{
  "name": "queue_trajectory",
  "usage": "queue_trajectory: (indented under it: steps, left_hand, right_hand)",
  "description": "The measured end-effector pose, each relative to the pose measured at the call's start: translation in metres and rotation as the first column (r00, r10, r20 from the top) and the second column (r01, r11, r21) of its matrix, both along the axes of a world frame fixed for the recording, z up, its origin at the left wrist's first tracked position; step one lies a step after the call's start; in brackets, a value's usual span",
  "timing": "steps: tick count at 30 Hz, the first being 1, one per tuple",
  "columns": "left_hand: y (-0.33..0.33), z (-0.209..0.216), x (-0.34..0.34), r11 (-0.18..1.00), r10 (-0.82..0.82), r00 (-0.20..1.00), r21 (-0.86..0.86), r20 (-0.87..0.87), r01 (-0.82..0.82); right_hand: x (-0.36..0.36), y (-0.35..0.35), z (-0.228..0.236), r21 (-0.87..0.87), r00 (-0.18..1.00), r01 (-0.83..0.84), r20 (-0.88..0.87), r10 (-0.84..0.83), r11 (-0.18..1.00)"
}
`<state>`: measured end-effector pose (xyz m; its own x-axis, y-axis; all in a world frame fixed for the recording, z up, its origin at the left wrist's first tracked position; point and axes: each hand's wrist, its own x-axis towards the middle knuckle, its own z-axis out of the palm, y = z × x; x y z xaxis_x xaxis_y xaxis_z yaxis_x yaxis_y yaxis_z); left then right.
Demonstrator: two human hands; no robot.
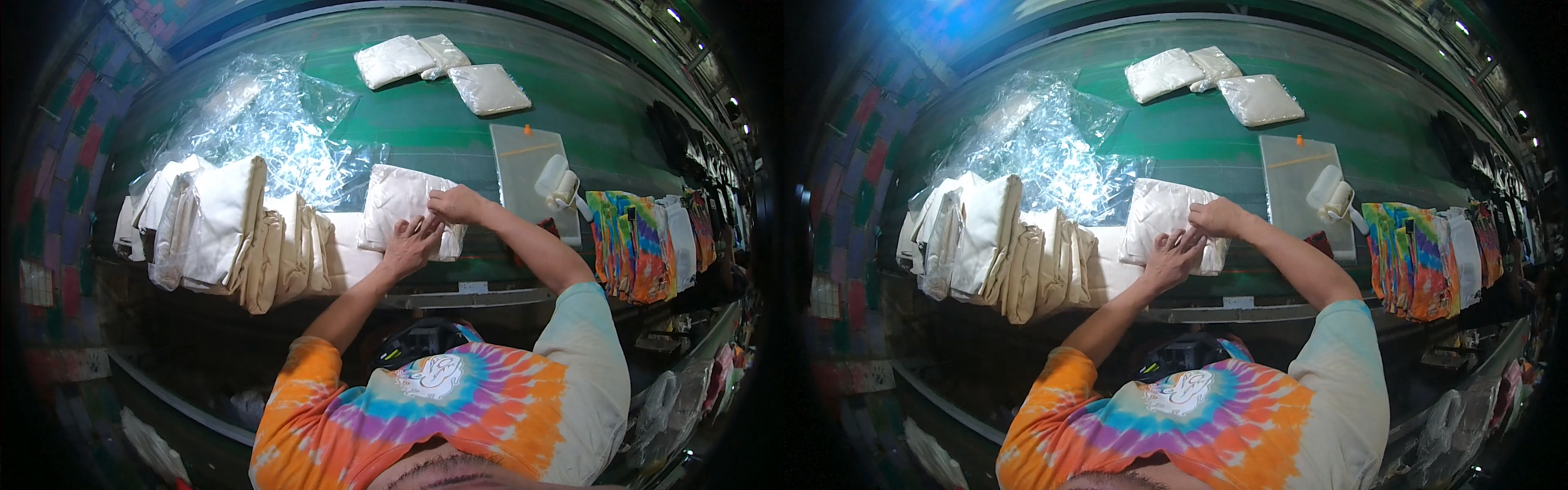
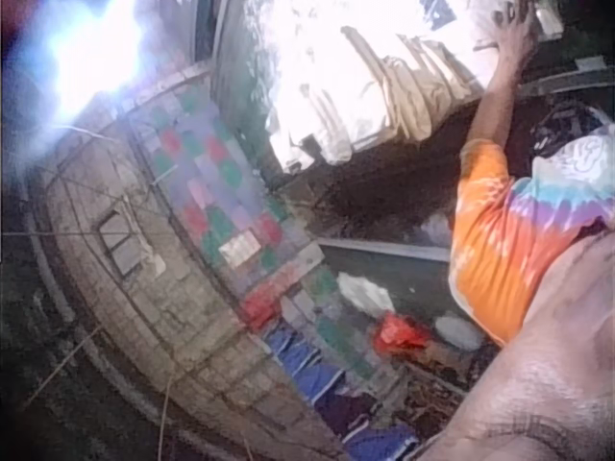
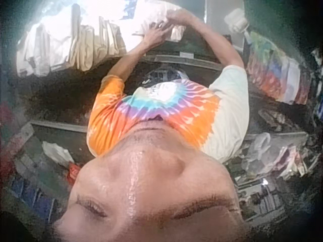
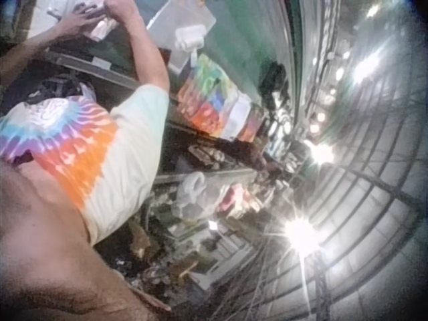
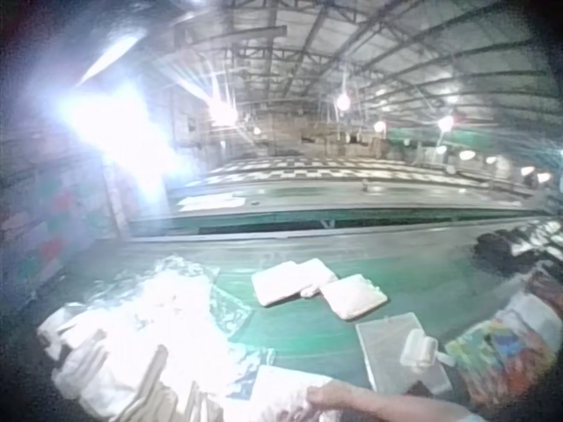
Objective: The person places folded white garments into clear plastic bags, seals each bag, and sets it aside on the table. The person repeats this process for multiple garments, handling them one at a time.
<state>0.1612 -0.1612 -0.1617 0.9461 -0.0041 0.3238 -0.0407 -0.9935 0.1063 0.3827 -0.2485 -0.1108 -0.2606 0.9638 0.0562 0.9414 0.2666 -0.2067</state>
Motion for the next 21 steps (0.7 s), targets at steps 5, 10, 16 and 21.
queue_trajectory:
  steps: [5, 10, 16, 21]
  left_hand:
    - [0.000, 0.001, 0.002, 1.000, 0.003, 1.000, -0.003, -0.003, -0.003]
    - [0.000, 0.003, 0.002, 1.000, 0.003, 1.000, -0.015, 0.020, -0.002]
    - [0.000, 0.004, 0.001, 1.000, -0.004, 1.000, -0.008, 0.007, 0.004]
    - [0.000, 0.004, 0.001, 1.000, -0.019, 0.999, -0.019, -0.027, 0.019]
  right_hand:
    - [-0.002, 0.009, 0.001, -0.104, 0.995, 0.092, 0.051, -0.087, 0.990]
    - [-0.006, 0.016, -0.004, -0.158, 0.973, 0.231, 0.060, -0.224, 0.960]
    - [-0.008, 0.007, -0.006, -0.131, 0.939, 0.307, -0.118, -0.322, 0.943]
    - [0.001, 0.004, 0.001, -0.107, 0.932, 0.211, -0.277, -0.233, 0.972]
